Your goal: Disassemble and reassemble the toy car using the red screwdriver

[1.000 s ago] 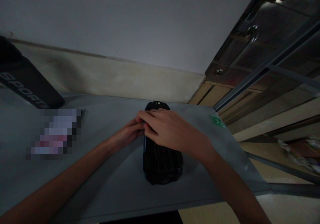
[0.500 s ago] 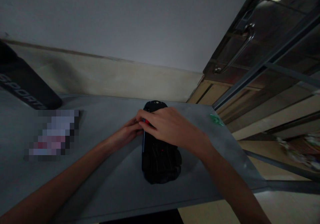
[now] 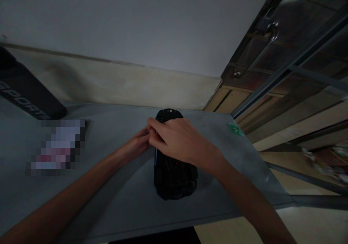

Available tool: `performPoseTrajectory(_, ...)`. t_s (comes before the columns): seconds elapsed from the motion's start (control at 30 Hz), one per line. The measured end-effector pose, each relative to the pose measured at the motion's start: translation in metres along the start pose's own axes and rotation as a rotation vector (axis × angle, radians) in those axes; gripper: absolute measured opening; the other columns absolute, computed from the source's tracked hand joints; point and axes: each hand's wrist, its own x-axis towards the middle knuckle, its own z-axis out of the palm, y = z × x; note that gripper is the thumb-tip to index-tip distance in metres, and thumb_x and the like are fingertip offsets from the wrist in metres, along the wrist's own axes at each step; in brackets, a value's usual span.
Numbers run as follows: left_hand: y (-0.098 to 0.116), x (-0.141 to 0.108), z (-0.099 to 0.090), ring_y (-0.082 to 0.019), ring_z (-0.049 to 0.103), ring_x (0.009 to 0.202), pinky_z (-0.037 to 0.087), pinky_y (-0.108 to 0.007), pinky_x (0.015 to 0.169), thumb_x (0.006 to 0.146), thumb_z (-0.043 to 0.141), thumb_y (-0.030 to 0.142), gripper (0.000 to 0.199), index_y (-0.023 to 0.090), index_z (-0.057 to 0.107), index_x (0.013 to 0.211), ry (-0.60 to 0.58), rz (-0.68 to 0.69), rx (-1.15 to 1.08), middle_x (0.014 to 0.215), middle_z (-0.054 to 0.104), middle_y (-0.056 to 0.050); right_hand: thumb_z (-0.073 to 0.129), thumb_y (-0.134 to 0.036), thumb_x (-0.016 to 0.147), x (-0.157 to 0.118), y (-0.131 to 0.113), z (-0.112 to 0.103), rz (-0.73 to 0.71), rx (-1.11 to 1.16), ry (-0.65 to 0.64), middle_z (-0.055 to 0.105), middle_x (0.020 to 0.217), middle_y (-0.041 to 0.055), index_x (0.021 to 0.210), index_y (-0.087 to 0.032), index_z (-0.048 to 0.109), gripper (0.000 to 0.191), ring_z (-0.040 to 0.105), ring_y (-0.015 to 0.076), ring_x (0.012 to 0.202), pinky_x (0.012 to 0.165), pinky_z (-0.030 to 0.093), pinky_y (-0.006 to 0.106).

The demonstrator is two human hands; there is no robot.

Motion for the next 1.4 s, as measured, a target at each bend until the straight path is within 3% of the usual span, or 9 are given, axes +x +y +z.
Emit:
performPoseTrajectory(0.13,0.0004,-0.0007,0.0002,-0.022,0.082,0.097,0.062,-0.030,0.090,0.093,0.090,0.021,0.009,0.019,0.083,0.098,-0.004,0.002,0.006,0.095,0.084,-0.003,0.056,-0.021,0.121,0.0001,-0.0014,0.0019,-0.096,0.108,0.016,0.086,0.110,0.0080,0.139,-0.018,0.076,0.027,0.072,0.0219,0.091,0.073,0.032,0.038)
performPoseTrajectory(0.33,0.0055,-0.0018,0.0032,-0.025,0.082,0.105,0.062,-0.032,0.095,0.088,0.095,0.023,0.014,0.023,0.086,0.098,-0.008,-0.021,0.014,0.098,0.086,-0.004,0.052,-0.027,0.127,0.0000,0.0010,0.0005,0.044,-0.017,-0.023,0.085,0.097,0.0063,0.134,-0.021,0.080,0.030,0.069,0.0229,0.079,0.068,0.023,0.042)
performPoseTrajectory(0.53,0.0008,-0.0022,0.0027,-0.023,0.081,0.100,0.061,-0.031,0.096,0.093,0.091,0.020,0.015,0.019,0.082,0.105,-0.009,0.018,-0.011,0.095,0.083,-0.002,0.061,-0.017,0.122,-0.0004,0.0044,-0.0033,-0.156,0.128,0.006,0.086,0.122,0.0092,0.132,-0.016,0.078,0.019,0.075,0.0224,0.109,0.082,0.040,0.036)
performPoseTrajectory(0.7,0.0041,-0.0035,0.0054,-0.020,0.078,0.095,0.060,-0.028,0.091,0.094,0.094,0.024,0.014,0.019,0.081,0.095,-0.007,0.007,-0.009,0.089,0.083,-0.002,0.055,-0.025,0.128,-0.0003,0.0019,-0.0061,-0.016,0.010,-0.043,0.085,0.098,0.0051,0.129,-0.020,0.080,0.025,0.071,0.0218,0.083,0.069,0.027,0.041)
performPoseTrajectory(0.77,0.0060,-0.0043,0.0068,-0.021,0.078,0.096,0.060,-0.030,0.093,0.094,0.093,0.023,0.012,0.019,0.082,0.097,-0.008,0.009,-0.012,0.095,0.085,-0.003,0.054,-0.029,0.128,-0.0004,0.0012,-0.0059,-0.026,0.018,-0.019,0.086,0.103,0.0073,0.129,-0.018,0.079,0.027,0.073,0.0229,0.089,0.072,0.031,0.040)
performPoseTrajectory(0.9,0.0050,-0.0042,0.0064,-0.020,0.078,0.094,0.061,-0.031,0.095,0.094,0.090,0.020,0.008,0.021,0.083,0.097,-0.005,0.010,-0.005,0.095,0.085,-0.002,0.062,-0.019,0.123,-0.0010,0.0028,-0.0039,-0.160,0.092,0.009,0.085,0.121,0.0085,0.133,-0.017,0.076,0.017,0.075,0.0228,0.110,0.083,0.040,0.036)
performPoseTrajectory(1.07,0.0038,-0.0039,0.0039,-0.022,0.078,0.099,0.061,-0.031,0.093,0.094,0.093,0.025,0.011,0.021,0.082,0.093,0.003,-0.005,0.010,0.089,0.082,-0.002,0.052,-0.023,0.129,-0.0024,0.0027,-0.0040,-0.064,-0.009,-0.043,0.084,0.099,0.0045,0.136,-0.019,0.075,0.024,0.071,0.0218,0.083,0.068,0.028,0.041)
performPoseTrajectory(1.27,0.0052,-0.0049,0.0049,-0.022,0.077,0.097,0.060,-0.033,0.093,0.091,0.094,0.022,0.015,0.019,0.084,0.101,-0.003,-0.011,-0.016,0.098,0.085,-0.003,0.054,-0.021,0.125,-0.0047,0.0046,-0.0049,-0.171,0.064,0.042,0.082,0.114,0.0091,0.132,-0.016,0.071,0.019,0.073,0.0246,0.109,0.094,0.045,0.037)
performPoseTrajectory(1.4,0.0075,-0.0043,0.0079,-0.019,0.076,0.088,0.061,-0.029,0.087,0.092,0.094,0.023,0.013,0.020,0.082,0.096,-0.009,-0.004,-0.014,0.089,0.083,-0.002,0.052,-0.019,0.127,-0.0040,0.0050,-0.0031,-0.138,0.019,0.009,0.083,0.106,0.0068,0.134,-0.018,0.072,0.021,0.072,0.0236,0.096,0.085,0.043,0.037)
